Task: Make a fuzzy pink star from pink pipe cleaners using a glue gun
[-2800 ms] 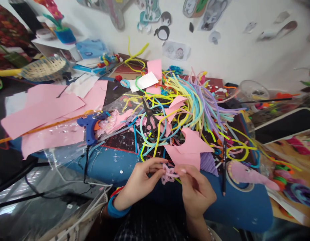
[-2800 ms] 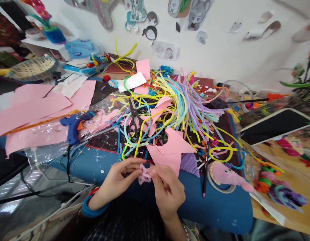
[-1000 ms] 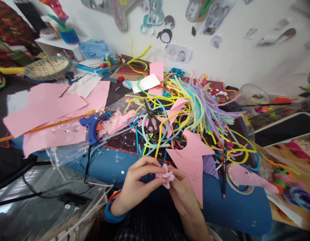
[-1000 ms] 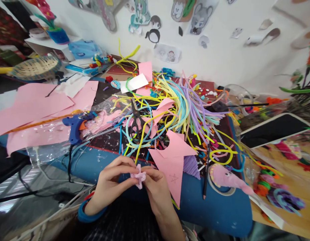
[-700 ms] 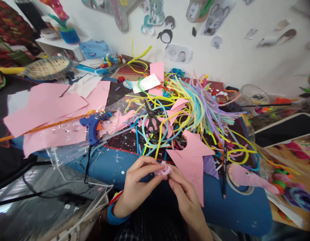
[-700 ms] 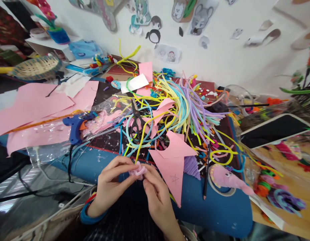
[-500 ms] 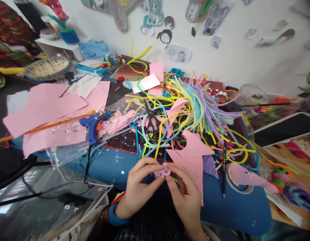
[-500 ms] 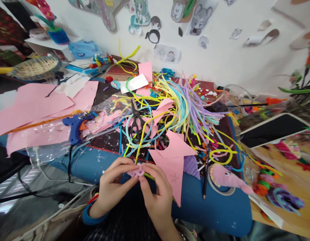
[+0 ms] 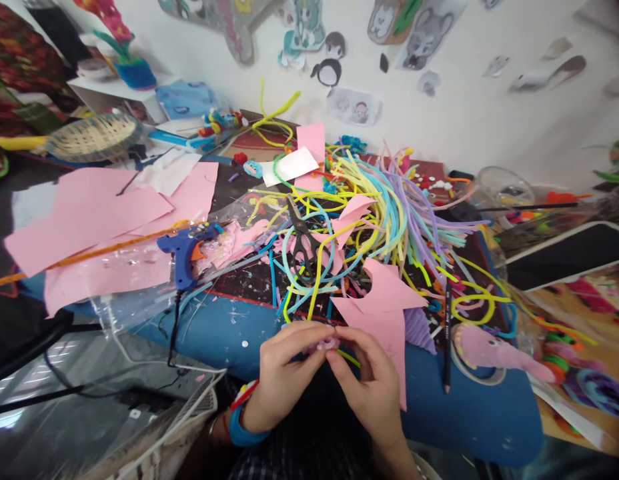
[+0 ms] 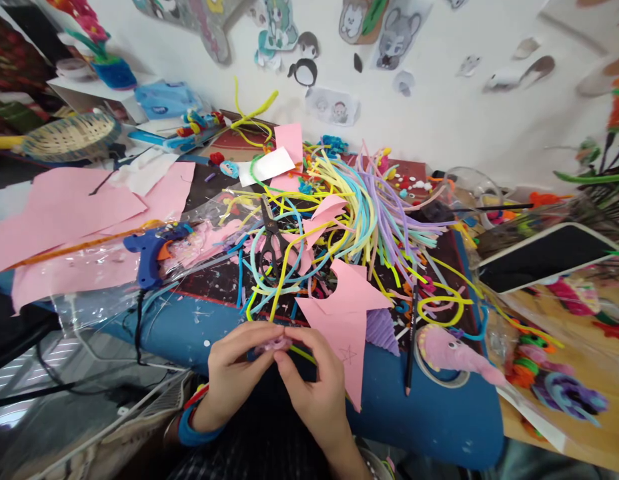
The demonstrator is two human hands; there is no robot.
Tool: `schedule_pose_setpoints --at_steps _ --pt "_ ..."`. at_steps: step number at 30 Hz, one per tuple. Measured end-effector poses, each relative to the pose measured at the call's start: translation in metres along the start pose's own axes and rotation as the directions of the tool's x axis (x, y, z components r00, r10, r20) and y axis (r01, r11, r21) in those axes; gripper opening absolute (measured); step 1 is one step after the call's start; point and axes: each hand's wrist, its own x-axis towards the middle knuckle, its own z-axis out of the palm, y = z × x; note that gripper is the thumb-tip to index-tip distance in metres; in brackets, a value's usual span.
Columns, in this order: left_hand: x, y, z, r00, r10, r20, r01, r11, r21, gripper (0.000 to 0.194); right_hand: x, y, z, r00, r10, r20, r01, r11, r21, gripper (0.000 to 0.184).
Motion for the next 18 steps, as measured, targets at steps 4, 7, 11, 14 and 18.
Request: schedule_pose_setpoints --at_steps 4,7,11,14,18 --pt "-0.004 -0.003 0.004 1.000 0.009 0.018 -0.010 0.998 0.058 0.031 -0.004 0.000 0.011 0.994 -0.069 -0.082 0.060 0.993 -0.103 0.029" --pt "-0.005 -0.006 0.005 1.000 0.011 0.014 -0.012 0.993 0.114 0.043 -0.003 -0.003 0.017 0.982 -0.152 -0.113 0.131 0.977 -0.170 0.022" --pt "-0.002 -0.005 0.005 0.999 0.043 0.024 -0.046 0.991 0.123 0.042 -0.001 -0.005 0.015 0.955 -0.224 -0.195 0.167 0.948 -0.270 0.021" --pt "0.000 -0.004 0.005 0.994 0.096 0.048 -0.101 0.989 0.106 0.032 -0.003 -0.006 0.011 0.934 -0.309 -0.179 0.258 0.931 -0.257 0.027" --pt "-0.001 -0.005 0.005 0.995 0.091 0.050 -0.095 0.990 0.101 0.031 -0.011 -0.005 0.010 0.919 -0.337 -0.202 0.304 0.936 -0.177 0.032"
